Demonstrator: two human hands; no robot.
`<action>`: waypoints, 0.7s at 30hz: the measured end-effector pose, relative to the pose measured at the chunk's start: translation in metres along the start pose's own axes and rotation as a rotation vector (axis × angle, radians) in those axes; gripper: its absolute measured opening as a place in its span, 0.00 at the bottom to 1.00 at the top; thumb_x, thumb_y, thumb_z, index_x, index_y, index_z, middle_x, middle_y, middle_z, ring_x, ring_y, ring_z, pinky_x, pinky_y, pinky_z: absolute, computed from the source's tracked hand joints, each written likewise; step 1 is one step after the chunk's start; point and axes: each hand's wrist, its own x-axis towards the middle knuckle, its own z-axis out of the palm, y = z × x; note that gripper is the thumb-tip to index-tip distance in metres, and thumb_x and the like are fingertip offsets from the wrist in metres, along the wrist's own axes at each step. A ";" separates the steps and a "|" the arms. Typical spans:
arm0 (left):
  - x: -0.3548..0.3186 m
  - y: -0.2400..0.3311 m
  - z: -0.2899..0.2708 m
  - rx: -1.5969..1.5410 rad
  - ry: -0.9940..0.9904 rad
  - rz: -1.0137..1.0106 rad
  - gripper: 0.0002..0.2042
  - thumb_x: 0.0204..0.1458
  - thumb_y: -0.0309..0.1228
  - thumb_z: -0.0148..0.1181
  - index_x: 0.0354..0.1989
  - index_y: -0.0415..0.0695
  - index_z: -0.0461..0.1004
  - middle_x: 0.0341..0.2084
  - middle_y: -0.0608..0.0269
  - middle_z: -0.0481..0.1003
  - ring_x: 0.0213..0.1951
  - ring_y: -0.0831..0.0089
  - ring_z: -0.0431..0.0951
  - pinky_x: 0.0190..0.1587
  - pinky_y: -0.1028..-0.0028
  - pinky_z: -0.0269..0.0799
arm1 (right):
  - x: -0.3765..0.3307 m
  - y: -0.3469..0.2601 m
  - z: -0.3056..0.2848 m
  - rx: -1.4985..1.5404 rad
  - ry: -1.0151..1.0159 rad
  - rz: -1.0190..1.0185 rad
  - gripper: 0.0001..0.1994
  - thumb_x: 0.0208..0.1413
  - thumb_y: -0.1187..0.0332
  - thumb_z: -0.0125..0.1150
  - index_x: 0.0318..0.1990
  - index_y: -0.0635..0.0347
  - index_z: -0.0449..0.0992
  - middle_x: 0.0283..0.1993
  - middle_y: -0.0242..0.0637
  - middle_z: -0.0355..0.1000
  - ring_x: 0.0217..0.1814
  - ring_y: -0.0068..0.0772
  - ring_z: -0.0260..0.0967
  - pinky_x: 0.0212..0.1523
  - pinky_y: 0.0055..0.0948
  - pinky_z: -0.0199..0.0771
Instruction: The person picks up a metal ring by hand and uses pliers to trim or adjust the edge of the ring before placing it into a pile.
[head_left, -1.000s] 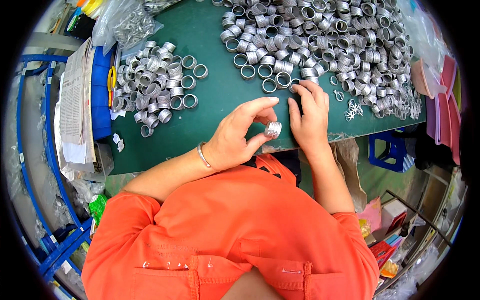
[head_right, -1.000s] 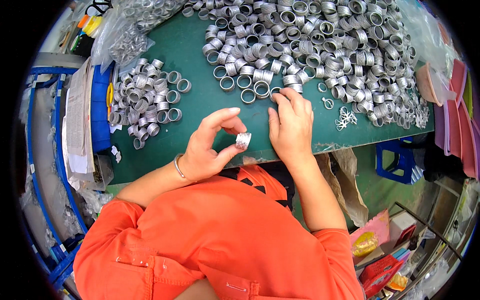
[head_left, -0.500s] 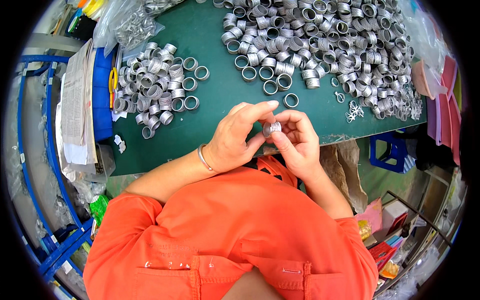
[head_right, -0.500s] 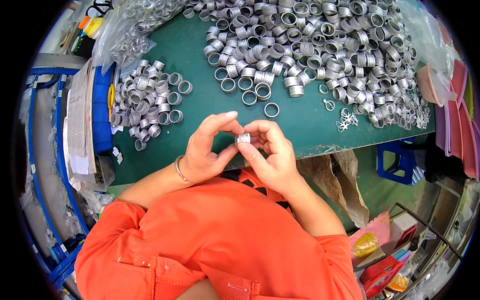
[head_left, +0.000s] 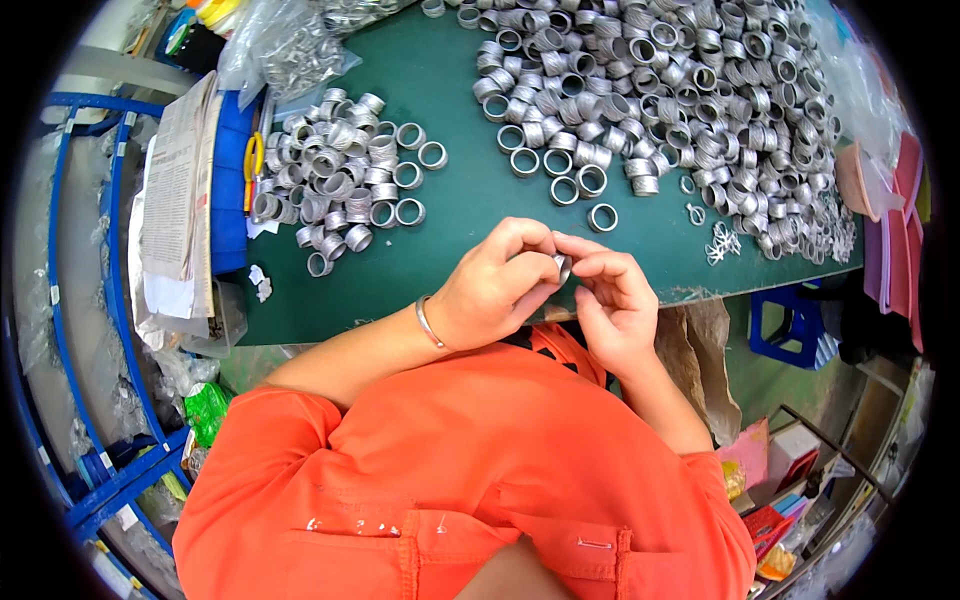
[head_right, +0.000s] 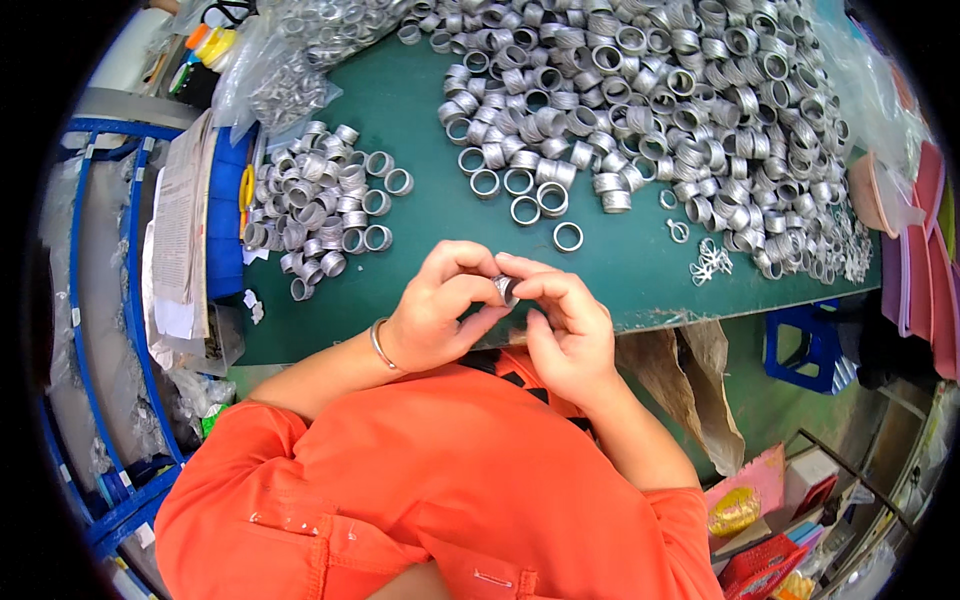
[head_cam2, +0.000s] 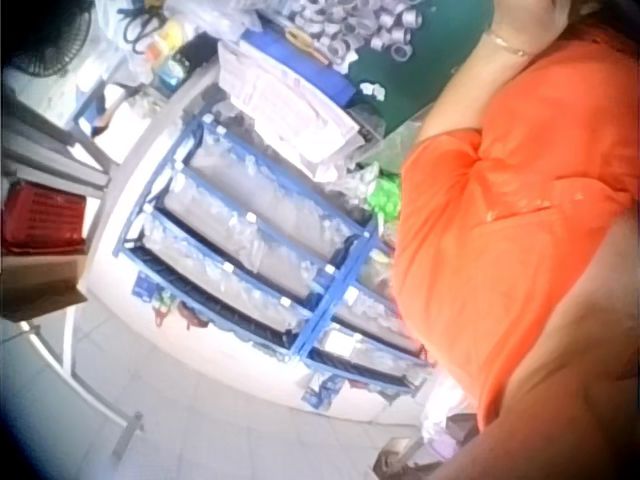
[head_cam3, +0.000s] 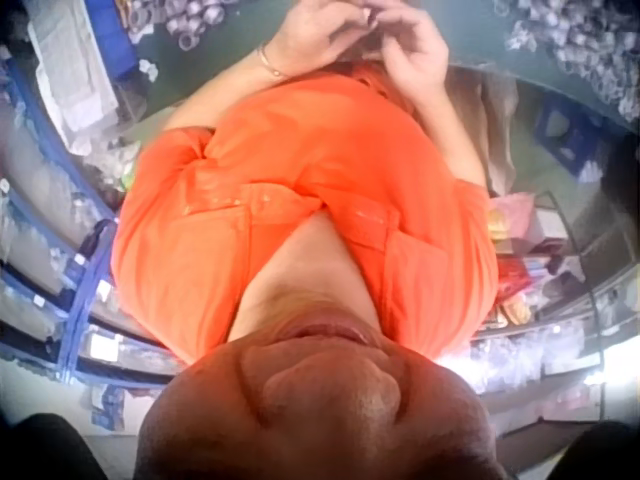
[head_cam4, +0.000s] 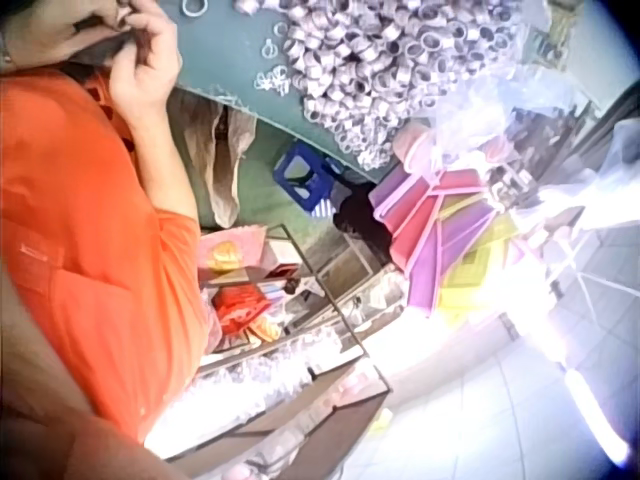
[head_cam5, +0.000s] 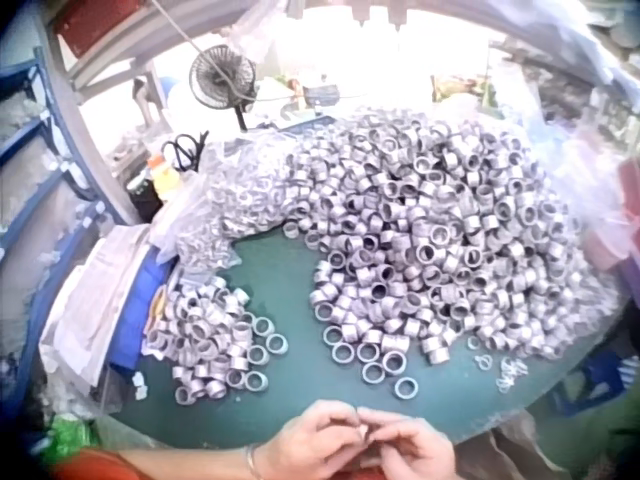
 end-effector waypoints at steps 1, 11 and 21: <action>0.001 -0.003 -0.003 0.033 0.002 0.026 0.14 0.37 0.15 0.66 0.33 0.42 0.72 0.38 0.56 0.68 0.39 0.64 0.72 0.37 0.72 0.72 | 0.000 -0.002 0.004 0.062 0.051 0.047 0.17 0.47 0.90 0.42 0.44 0.66 0.66 0.58 0.51 0.64 0.55 0.37 0.66 0.56 0.33 0.66; 0.027 -0.060 -0.100 1.016 0.034 -0.210 0.10 0.38 0.23 0.63 0.32 0.45 0.74 0.33 0.62 0.71 0.38 0.59 0.72 0.40 0.63 0.65 | 0.034 0.016 -0.033 -1.054 0.187 -0.195 0.10 0.40 0.74 0.69 0.32 0.60 0.75 0.40 0.40 0.66 0.40 0.43 0.64 0.41 0.35 0.65; 0.027 -0.058 -0.091 1.005 0.087 -0.271 0.08 0.42 0.26 0.63 0.33 0.48 0.75 0.37 0.67 0.72 0.42 0.63 0.72 0.47 0.59 0.57 | 0.016 0.007 -0.020 0.266 0.124 0.034 0.20 0.48 0.90 0.55 0.47 0.63 0.61 0.51 0.45 0.65 0.53 0.35 0.68 0.52 0.30 0.71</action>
